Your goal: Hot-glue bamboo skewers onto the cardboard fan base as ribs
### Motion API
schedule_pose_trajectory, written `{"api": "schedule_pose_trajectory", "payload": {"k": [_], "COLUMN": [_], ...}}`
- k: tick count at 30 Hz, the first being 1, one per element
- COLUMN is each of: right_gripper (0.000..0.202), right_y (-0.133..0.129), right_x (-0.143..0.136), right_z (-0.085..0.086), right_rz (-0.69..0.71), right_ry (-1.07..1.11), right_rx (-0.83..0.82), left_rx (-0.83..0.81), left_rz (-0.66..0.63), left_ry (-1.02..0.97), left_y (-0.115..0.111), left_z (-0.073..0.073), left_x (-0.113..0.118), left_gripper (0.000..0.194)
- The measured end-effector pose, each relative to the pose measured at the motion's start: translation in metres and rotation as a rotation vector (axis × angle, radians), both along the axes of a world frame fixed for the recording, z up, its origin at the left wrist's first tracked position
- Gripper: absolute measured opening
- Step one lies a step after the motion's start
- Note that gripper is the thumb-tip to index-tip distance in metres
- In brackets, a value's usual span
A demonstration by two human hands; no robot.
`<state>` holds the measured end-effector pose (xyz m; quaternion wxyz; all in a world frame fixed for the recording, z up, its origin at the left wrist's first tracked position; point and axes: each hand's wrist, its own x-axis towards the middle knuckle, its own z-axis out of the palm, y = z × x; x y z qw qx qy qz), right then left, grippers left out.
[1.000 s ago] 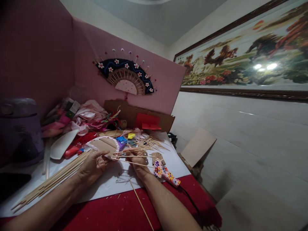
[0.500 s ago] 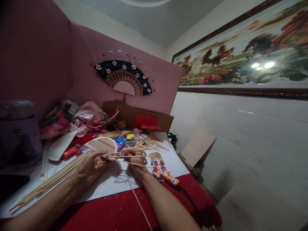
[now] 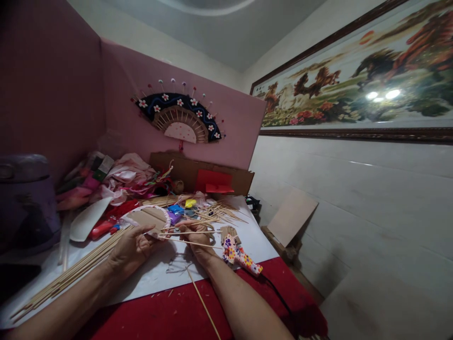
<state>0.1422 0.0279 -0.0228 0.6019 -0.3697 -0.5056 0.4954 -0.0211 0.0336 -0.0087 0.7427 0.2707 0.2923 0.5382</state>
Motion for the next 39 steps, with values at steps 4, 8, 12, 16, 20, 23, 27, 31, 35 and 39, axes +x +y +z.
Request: {"api": "schedule_pose_trajectory", "payload": {"k": [4,8,12,16,20,23,27,31,35,39], "right_gripper": [0.026,0.025,0.024,0.023,0.023,0.026,0.028,0.026,0.022,0.018], "right_y": [0.0014,0.001,0.0012,0.0012,-0.0002,-0.0014,-0.0015,-0.0006,-0.0023,-0.0025], "right_x": [-0.0002,0.0007,0.0015,0.0013,0.0012,0.0003,-0.0011,-0.0008,-0.0002,-0.0006], "right_z": [-0.0008,-0.0018,-0.0012,-0.0002,0.0001,0.0009,0.0015,0.0014,0.0045,0.0071], "right_rz": [0.011,-0.005,0.02,-0.001,-0.014,0.009,-0.006,-0.002,-0.011,-0.014], "right_ry": [0.025,0.03,0.03,0.02,0.008,0.017,0.0,-0.028,-0.021,-0.032], "right_rx": [0.023,0.022,0.035,0.029,0.032,0.035,0.046,0.053,0.091,0.077], "left_rx": [-0.018,-0.023,-0.015,-0.021,-0.028,-0.022,-0.026,-0.025,-0.023,-0.05], "left_rz": [0.006,0.015,0.022,0.035,0.028,0.03,0.03,0.013,-0.003,0.045], "left_ry": [-0.006,-0.01,-0.029,-0.036,-0.02,-0.02,-0.025,-0.026,0.002,-0.01], "left_y": [-0.0004,0.0003,0.0005,-0.0007,-0.0016,-0.0023,-0.0036,-0.0036,-0.002,0.0012], "left_z": [0.0015,0.0008,0.0011,0.003,0.0031,0.0029,0.0047,0.0052,0.0027,-0.0007], "left_x": [0.0006,0.0012,0.0013,0.0016,0.0015,0.0011,0.0009,0.0001,-0.0014,-0.0013], "left_gripper": [0.014,0.015,0.016,0.018,0.017,0.014,0.016,0.017,0.015,0.014]}}
